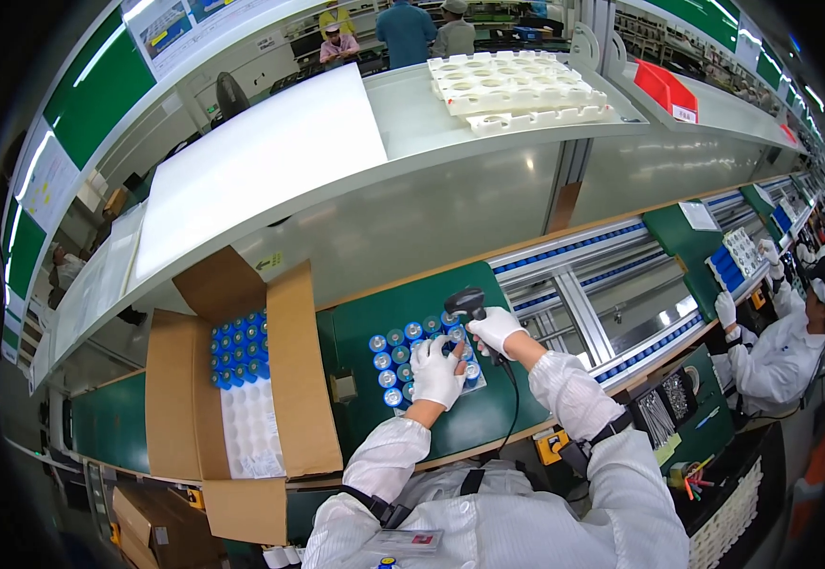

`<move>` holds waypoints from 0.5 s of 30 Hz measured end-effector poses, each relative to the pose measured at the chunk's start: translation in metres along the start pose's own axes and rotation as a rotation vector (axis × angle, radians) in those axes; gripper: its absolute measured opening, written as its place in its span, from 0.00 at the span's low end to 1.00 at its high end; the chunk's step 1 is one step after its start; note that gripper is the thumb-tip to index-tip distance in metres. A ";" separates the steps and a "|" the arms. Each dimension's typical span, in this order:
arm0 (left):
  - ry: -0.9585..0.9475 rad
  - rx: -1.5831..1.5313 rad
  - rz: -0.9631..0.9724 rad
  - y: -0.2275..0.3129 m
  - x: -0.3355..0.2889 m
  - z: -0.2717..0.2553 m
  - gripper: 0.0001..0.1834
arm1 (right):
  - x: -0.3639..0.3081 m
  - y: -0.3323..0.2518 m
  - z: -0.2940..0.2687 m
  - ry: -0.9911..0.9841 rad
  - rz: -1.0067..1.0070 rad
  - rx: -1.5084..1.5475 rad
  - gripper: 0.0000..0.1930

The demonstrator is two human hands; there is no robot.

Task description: The person removes batteries from a box, places them into a tray, and scans them with a handheld scanner. They then print and apply labels to the batteries before moving the tray aside and starting the process again with a new tray.

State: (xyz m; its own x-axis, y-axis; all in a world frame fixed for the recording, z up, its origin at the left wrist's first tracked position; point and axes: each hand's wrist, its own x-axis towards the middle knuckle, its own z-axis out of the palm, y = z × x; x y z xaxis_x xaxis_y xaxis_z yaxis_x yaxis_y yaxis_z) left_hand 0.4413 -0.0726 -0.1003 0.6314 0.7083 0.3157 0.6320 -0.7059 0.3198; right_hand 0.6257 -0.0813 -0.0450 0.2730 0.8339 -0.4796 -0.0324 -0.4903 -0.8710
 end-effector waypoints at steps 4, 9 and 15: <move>0.011 -0.013 -0.006 0.001 0.001 -0.001 0.21 | 0.007 0.005 -0.002 -0.055 0.030 -0.039 0.08; 0.021 -0.016 -0.029 -0.001 0.001 -0.001 0.20 | -0.015 0.015 -0.015 -0.093 0.077 0.032 0.08; 0.013 -0.013 -0.033 0.003 0.004 -0.001 0.18 | -0.036 0.020 -0.023 -0.176 0.162 -0.011 0.05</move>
State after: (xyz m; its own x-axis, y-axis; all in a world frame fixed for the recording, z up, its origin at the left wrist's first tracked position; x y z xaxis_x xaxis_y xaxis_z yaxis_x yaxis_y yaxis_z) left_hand 0.4452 -0.0724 -0.0974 0.6044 0.7313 0.3160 0.6465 -0.6820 0.3418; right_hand 0.6372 -0.1267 -0.0431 0.0937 0.7750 -0.6249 -0.0510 -0.6231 -0.7804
